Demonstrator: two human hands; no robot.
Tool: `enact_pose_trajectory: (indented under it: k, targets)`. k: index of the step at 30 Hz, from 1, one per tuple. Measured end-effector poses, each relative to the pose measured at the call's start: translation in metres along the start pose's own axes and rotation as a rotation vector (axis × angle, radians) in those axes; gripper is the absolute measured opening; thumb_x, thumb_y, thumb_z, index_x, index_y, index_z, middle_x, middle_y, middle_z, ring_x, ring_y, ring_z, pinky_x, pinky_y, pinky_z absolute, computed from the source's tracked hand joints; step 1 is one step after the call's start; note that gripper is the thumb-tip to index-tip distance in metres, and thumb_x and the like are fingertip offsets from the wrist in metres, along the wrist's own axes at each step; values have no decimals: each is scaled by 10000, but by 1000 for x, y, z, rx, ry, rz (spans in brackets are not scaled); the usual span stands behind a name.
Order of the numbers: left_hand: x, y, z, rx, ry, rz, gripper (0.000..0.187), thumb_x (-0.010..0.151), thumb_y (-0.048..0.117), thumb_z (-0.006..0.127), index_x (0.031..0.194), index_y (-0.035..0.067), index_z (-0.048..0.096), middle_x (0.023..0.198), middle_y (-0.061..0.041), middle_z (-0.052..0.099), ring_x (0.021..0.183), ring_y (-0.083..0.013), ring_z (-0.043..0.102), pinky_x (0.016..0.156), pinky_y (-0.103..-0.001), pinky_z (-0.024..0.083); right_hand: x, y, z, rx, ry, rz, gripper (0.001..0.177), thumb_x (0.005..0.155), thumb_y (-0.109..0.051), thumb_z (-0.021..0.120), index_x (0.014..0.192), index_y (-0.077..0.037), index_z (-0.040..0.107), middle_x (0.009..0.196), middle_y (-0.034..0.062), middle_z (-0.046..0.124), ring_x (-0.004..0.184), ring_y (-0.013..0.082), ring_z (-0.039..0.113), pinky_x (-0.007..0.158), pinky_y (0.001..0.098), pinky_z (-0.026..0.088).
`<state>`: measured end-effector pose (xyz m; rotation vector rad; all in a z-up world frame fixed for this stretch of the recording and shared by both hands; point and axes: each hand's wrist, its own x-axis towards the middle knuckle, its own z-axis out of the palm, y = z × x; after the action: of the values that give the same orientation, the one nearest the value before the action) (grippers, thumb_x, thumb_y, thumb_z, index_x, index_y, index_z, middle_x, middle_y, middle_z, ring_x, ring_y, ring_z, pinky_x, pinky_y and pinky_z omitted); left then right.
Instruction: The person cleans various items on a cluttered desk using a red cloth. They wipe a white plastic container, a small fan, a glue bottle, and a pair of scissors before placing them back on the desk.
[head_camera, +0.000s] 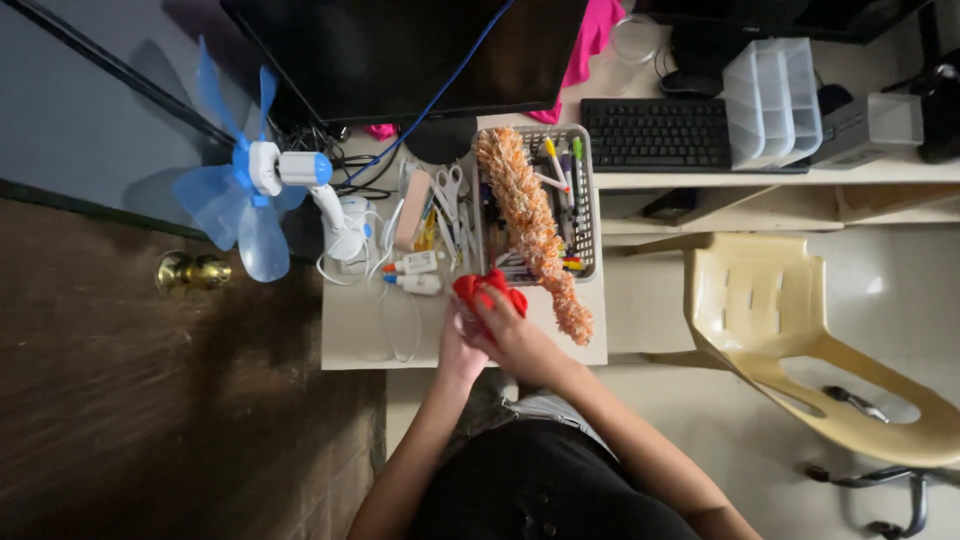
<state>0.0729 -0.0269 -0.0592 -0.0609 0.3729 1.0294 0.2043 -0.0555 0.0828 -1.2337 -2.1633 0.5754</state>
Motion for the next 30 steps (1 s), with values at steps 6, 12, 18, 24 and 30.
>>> enact_pose_trajectory:
  k: [6, 12, 18, 24, 30]
  targets:
    - [13, 5, -41, -77, 249, 192, 507, 1029, 439, 508, 1329, 47, 623, 1310, -117, 680, 1203, -309, 638, 1078, -481, 486, -20, 22, -6, 229, -472, -88, 588, 990, -211, 557, 1483, 85, 435, 1467, 279, 498, 1331, 399, 504, 1047, 469, 452]
    - [3, 11, -3, -260, 388, 359, 425, 1044, 400, 501, 1302, 84, 619, 1301, -93, 664, 1202, -291, 627, 1080, -493, 475, 21, 53, -44, 410, -679, 5, 343, 1025, -241, 576, 1315, -68, 635, 1239, 147, 693, 1130, 327, 680, 964, 423, 539]
    - [-16, 10, 25, -295, 74, 492, 450, 1042, 379, 481, 1331, 57, 604, 1303, -136, 672, 1192, -329, 621, 1067, -511, 460, 64, 148, 8, 438, -453, -95, 272, 968, -120, 596, 1209, -74, 712, 1065, 112, 764, 965, 247, 752, 848, 370, 604]
    - [-34, 19, 6, -400, -127, 501, 406, 1121, 349, 466, 1362, 43, 581, 1363, -150, 642, 1231, -357, 610, 1099, -521, 457, 104, 221, 93, 462, -424, 179, 317, 823, -79, 649, 1131, -75, 727, 1024, 100, 788, 882, 242, 749, 786, 351, 598]
    - [-46, 45, 31, -182, -139, 534, 403, 1118, 316, 445, 1416, 77, 574, 1424, -186, 624, 1207, -373, 605, 1073, -533, 445, 158, 214, 139, 318, -157, 75, 184, 905, -116, 656, 1068, -57, 718, 1067, 180, 691, 919, 335, 704, 804, 414, 594]
